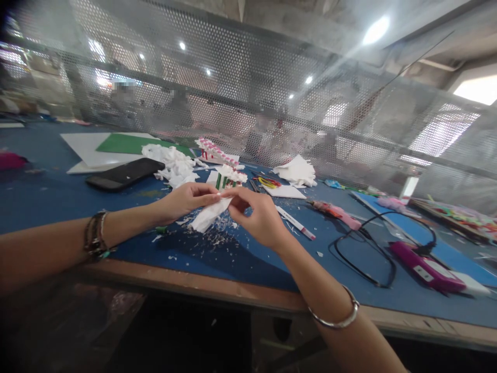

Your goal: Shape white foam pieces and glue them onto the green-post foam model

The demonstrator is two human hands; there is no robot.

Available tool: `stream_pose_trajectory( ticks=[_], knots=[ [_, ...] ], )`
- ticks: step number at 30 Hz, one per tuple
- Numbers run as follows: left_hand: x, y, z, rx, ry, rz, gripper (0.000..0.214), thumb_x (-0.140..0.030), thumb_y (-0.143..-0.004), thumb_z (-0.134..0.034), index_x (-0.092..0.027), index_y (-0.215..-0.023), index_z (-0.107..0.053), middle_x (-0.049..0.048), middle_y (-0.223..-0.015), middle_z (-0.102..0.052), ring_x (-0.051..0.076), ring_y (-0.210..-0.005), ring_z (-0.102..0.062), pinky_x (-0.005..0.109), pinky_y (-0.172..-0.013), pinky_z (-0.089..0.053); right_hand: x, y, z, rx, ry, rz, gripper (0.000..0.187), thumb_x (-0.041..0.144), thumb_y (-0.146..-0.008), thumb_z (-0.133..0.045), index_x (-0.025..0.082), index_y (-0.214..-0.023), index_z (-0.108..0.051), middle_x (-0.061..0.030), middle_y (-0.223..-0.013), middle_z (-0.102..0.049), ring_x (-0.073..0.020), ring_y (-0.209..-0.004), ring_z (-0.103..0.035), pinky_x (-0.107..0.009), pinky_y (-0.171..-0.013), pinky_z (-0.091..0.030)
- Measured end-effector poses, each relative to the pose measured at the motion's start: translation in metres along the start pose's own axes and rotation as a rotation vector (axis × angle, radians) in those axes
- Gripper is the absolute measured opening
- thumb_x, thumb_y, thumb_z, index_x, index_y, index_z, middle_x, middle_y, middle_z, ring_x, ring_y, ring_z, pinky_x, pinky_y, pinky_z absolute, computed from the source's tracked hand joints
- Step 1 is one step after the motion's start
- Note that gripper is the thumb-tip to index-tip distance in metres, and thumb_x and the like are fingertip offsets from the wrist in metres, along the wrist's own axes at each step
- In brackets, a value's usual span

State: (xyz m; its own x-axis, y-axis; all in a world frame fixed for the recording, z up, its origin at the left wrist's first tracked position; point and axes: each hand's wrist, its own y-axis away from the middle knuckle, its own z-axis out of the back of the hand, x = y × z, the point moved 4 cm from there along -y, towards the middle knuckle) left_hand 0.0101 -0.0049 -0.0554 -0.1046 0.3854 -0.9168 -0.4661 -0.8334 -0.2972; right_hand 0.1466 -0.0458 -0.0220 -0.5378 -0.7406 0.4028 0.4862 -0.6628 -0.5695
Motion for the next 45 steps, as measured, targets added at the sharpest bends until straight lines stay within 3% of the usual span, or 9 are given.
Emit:
stream_pose_trajectory(
  ticks=[3,6,16,23,26,29,33,38,45],
  knots=[
    [-0.001,0.001,-0.001,0.023,-0.028,-0.034,0.019,-0.033,-0.070,-0.053,-0.015,-0.068,-0.058,-0.0031,-0.056,-0.045,0.006,-0.052,-0.034,0.021,-0.050,-0.025,0.003,-0.001,0.001,-0.042,0.148,0.105,0.019,0.013,-0.070,-0.048,0.020,-0.081,-0.062,0.0021,-0.064,-0.060,-0.0073,-0.056,-0.051,-0.022,-0.057,-0.043],
    [-0.002,0.002,-0.003,0.053,-0.021,-0.048,0.019,-0.033,-0.070,-0.053,-0.015,-0.069,-0.058,-0.0033,-0.056,-0.046,0.006,-0.052,-0.034,0.021,-0.050,-0.025,0.004,-0.001,0.001,-0.085,0.159,0.187,0.016,0.013,-0.072,-0.048,0.021,-0.075,-0.062,0.0010,-0.066,-0.059,-0.0081,-0.059,-0.051,-0.023,-0.059,-0.043],
    [-0.001,0.000,-0.005,0.059,-0.022,-0.041,0.018,-0.031,-0.067,-0.054,-0.015,-0.073,-0.060,0.0000,-0.065,-0.055,0.009,-0.060,-0.043,0.022,-0.058,-0.031,0.006,0.002,-0.004,-0.148,0.150,0.205,0.008,0.022,-0.074,-0.052,0.019,-0.070,-0.058,0.0011,-0.064,-0.062,-0.0074,-0.055,-0.053,-0.020,-0.054,-0.043],
    [-0.006,0.003,-0.005,0.030,0.007,-0.027,0.014,-0.027,-0.067,-0.054,-0.014,-0.068,-0.059,-0.0035,-0.058,-0.048,0.006,-0.053,-0.037,0.020,-0.052,-0.028,0.013,0.006,-0.001,-0.183,0.215,0.335,0.014,0.016,-0.078,-0.048,0.020,-0.077,-0.061,-0.0015,-0.069,-0.063,-0.0086,-0.064,-0.056,-0.021,-0.059,-0.044],
    [-0.006,0.003,-0.005,0.022,0.014,-0.028,0.016,-0.029,-0.067,-0.054,-0.014,-0.068,-0.059,-0.0033,-0.057,-0.048,0.006,-0.053,-0.037,0.019,-0.051,-0.028,0.009,0.008,0.000,-0.212,0.150,0.271,0.017,0.014,-0.077,-0.047,0.021,-0.078,-0.062,0.0016,-0.062,-0.063,-0.0063,-0.055,-0.055,-0.018,-0.054,-0.044],
    [-0.005,0.003,-0.004,-0.021,0.017,-0.024,0.018,-0.030,-0.067,-0.054,-0.014,-0.069,-0.060,-0.0025,-0.058,-0.050,0.006,-0.054,-0.038,0.019,-0.052,-0.029,0.001,0.007,-0.003,-0.172,-0.006,0.096,0.020,0.015,-0.078,-0.044,0.020,-0.080,-0.062,0.0043,-0.056,-0.059,-0.0036,-0.044,-0.052,-0.016,-0.047,-0.043],
    [-0.001,0.002,0.000,-0.107,0.055,-0.016,0.018,-0.029,-0.067,-0.054,-0.013,-0.072,-0.060,-0.0002,-0.064,-0.056,0.007,-0.058,-0.044,0.019,-0.055,-0.033,-0.003,0.004,-0.009,-0.095,-0.250,-0.072,0.019,0.018,-0.077,-0.044,0.017,-0.086,-0.061,0.0021,-0.061,-0.060,-0.0063,-0.053,-0.058,-0.017,-0.052,-0.048],
    [-0.002,0.001,0.002,-0.121,-0.012,-0.113,0.022,-0.032,-0.067,-0.055,-0.012,-0.075,-0.060,0.0014,-0.067,-0.058,0.007,-0.058,-0.046,0.019,-0.055,-0.035,0.001,0.002,-0.012,-0.106,-0.297,-0.110,0.018,0.024,-0.073,-0.053,0.015,-0.086,-0.060,0.0013,-0.065,-0.060,-0.0062,-0.055,-0.056,-0.018,-0.054,-0.048],
    [-0.009,0.005,0.000,-0.125,-0.075,-0.182,0.019,-0.030,-0.068,-0.055,-0.012,-0.072,-0.059,0.0016,-0.066,-0.059,0.007,-0.057,-0.048,0.019,-0.054,-0.038,-0.004,0.001,-0.013,-0.174,-0.324,-0.141,0.013,0.018,-0.069,-0.055,0.017,-0.082,-0.058,0.0024,-0.068,-0.058,-0.0045,-0.054,-0.051,-0.018,-0.052,-0.045]
  ],
)
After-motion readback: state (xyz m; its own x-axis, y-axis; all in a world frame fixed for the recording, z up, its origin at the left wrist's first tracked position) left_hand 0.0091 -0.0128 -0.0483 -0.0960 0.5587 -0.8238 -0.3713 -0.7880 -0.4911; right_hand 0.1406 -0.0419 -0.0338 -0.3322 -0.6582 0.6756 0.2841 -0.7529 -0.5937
